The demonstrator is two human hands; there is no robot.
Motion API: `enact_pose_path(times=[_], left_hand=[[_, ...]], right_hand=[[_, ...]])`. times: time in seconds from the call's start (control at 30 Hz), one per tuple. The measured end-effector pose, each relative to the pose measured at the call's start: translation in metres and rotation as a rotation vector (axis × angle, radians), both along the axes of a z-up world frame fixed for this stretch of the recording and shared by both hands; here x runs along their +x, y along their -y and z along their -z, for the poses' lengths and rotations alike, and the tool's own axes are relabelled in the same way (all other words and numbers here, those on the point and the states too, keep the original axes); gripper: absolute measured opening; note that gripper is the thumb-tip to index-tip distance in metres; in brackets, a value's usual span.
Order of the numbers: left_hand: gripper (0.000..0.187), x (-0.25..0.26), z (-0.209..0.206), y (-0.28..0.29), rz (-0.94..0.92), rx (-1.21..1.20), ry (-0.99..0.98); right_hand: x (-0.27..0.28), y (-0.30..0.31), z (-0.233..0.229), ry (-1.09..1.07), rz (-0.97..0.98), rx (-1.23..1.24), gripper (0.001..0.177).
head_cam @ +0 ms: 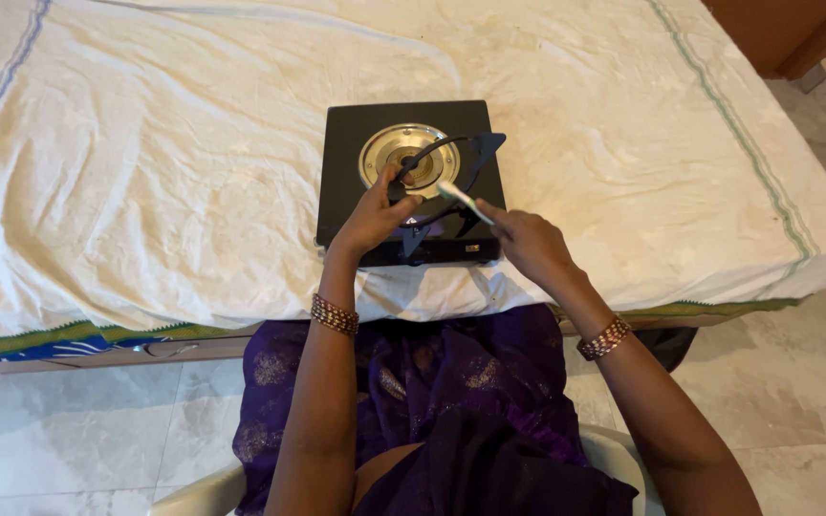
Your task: The person cleans a portable gas stove burner and grate using a toothbrush. They scrub the metal grate and the burner surface repeatedly, occasionally lifting the grate to access different areas.
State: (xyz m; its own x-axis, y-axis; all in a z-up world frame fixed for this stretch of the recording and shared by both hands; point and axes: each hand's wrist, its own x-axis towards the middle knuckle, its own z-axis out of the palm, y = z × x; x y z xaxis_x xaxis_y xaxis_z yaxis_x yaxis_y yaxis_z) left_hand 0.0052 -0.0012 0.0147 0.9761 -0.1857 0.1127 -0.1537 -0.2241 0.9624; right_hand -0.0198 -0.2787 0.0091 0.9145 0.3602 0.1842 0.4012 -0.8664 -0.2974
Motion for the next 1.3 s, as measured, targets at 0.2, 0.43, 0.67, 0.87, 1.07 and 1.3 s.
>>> enact_pose_path(times=[0.2, 0.43, 0.67, 0.87, 1.07, 1.3], left_hand=[[0.034, 0.001, 0.004, 0.0, 0.03, -0.037, 0.064], [0.034, -0.003, 0.001, 0.001, -0.005, -0.012, 0.063], [0.033, -0.004, 0.004, -0.001, 0.015, -0.037, 0.085], [0.037, 0.0, 0.009, 0.0, 0.017, -0.118, 0.039], [0.046, 0.017, 0.033, 0.005, -0.094, 0.0, 0.21], [0.048, 0.023, 0.044, 0.005, -0.13, 0.042, 0.422]], right_hand=[[-0.001, -0.017, 0.044, 0.06, 0.113, -0.169, 0.054], [-0.013, -0.042, 0.062, -0.163, -0.169, 0.229, 0.056], [0.003, -0.018, 0.068, 0.149, 0.11, -0.211, 0.061], [0.003, -0.02, 0.057, -0.416, -0.102, 0.44, 0.053], [-0.036, -0.06, 0.02, -0.93, 0.047, 1.065, 0.059], [-0.041, -0.07, 0.048, -0.561, -0.086, 0.672, 0.055]])
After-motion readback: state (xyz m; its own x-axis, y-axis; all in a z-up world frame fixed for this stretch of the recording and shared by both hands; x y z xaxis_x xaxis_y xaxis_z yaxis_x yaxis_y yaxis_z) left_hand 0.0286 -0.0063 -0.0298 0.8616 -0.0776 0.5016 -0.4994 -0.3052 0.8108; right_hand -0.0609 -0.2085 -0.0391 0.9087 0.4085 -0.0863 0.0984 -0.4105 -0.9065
